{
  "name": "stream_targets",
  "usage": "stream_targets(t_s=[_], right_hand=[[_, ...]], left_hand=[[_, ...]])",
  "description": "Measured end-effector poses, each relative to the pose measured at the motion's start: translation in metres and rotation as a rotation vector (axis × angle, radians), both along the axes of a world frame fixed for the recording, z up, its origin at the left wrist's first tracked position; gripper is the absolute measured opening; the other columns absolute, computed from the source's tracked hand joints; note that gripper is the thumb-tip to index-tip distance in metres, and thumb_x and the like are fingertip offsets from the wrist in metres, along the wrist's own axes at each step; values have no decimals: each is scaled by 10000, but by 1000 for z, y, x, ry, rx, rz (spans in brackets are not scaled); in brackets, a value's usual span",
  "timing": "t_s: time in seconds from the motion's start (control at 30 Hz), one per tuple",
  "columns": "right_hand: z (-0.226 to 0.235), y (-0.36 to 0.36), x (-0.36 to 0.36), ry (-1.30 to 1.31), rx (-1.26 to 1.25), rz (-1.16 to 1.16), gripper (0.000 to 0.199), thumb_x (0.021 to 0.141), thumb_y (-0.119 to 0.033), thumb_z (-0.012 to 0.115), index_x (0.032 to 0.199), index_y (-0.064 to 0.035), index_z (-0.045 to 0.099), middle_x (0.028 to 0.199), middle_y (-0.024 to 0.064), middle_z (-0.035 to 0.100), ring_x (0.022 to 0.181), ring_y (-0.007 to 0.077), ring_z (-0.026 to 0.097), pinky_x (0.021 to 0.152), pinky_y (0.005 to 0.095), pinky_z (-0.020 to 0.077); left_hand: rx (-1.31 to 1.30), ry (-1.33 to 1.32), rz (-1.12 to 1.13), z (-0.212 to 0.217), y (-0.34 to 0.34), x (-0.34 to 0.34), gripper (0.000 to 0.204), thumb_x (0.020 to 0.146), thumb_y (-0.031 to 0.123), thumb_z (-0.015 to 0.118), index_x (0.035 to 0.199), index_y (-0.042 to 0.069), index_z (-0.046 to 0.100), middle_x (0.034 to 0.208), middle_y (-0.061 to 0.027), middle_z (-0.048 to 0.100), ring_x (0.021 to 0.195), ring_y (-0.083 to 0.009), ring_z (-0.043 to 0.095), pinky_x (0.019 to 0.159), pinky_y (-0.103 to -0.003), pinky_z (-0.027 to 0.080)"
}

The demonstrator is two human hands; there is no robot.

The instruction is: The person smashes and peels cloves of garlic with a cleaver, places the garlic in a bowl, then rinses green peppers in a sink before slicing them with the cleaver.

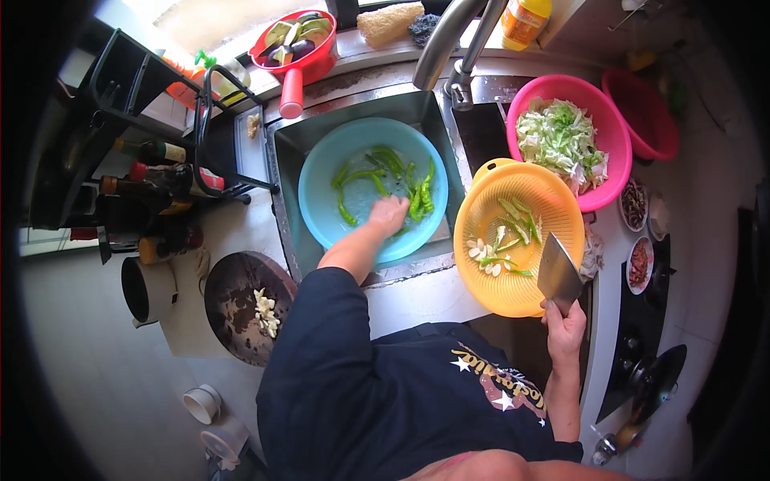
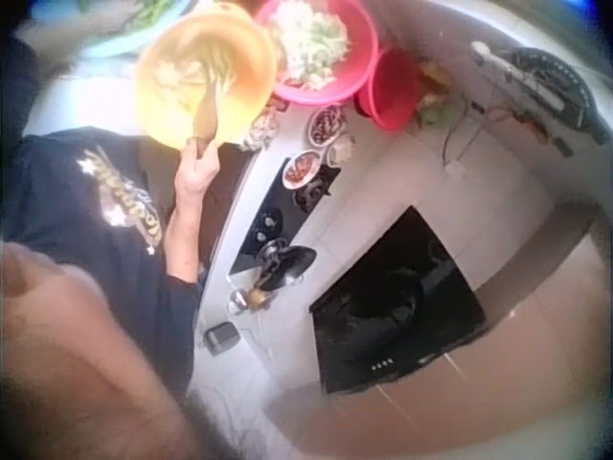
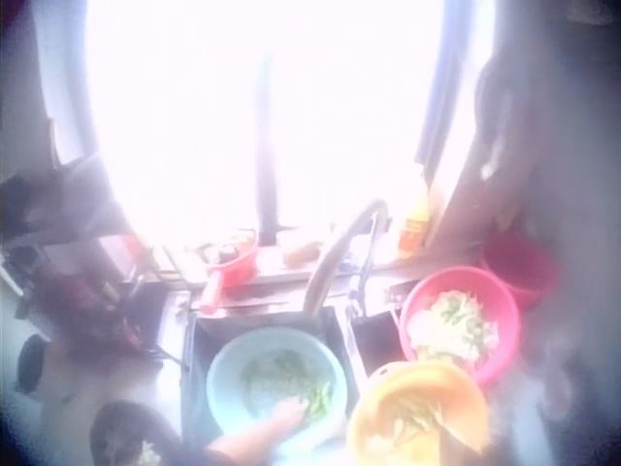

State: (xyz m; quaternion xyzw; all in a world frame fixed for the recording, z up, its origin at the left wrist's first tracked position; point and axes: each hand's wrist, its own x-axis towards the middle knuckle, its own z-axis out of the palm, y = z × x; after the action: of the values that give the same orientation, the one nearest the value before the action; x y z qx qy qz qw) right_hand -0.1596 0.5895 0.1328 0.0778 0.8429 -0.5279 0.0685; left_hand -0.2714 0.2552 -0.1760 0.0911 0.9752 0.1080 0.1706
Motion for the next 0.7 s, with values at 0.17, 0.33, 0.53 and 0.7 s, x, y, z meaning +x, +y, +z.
stream_targets(t_s=[0.17, 0.33, 0.53, 0.7], right_hand=[[4, -15, -16, -8, 18, 43, 152, 863, 18, 526, 1006, 46, 567, 729, 10, 557, 607, 65, 469, 562, 213, 400], [1, -17, -26, 4, 23, 118, 257, 860, 36, 523, 1115, 47, 550, 720, -5, 522, 633, 55, 456, 585, 213, 397], [3, -18, -25, 21, -40, 172, 293, 867, 32, 513, 1158, 41, 540, 729, -7, 508, 643, 54, 450, 588, 213, 390], [1, -11, -15, 92, -43, 218, 278, 860, 33, 524, 1137, 49, 539, 730, 5, 520, 653, 68, 462, 596, 220, 399]], left_hand=[[221, 13, 490, -31, -64, -26, 494, 784, 138, 594, 1264, 130, 479, 1004, -195, 603, 980, -323, 594, 739, -466, 500], [903, -715, 819, 82, -80, -24, 844, 771, 96, 677, 1453, 128, 181, 774, -109, 609, 584, -190, 598, 533, -350, 473], [1332, -743, 864, 149, -115, 4, 559, 839, 85, 612, 1340, 17, 373, 831, -108, 622, 671, -179, 613, 573, -331, 514], [1714, -604, 632, 181, -104, 24, 322, 818, 46, 588, 1133, 22, 525, 899, -113, 635, 744, -191, 644, 668, -319, 535]])
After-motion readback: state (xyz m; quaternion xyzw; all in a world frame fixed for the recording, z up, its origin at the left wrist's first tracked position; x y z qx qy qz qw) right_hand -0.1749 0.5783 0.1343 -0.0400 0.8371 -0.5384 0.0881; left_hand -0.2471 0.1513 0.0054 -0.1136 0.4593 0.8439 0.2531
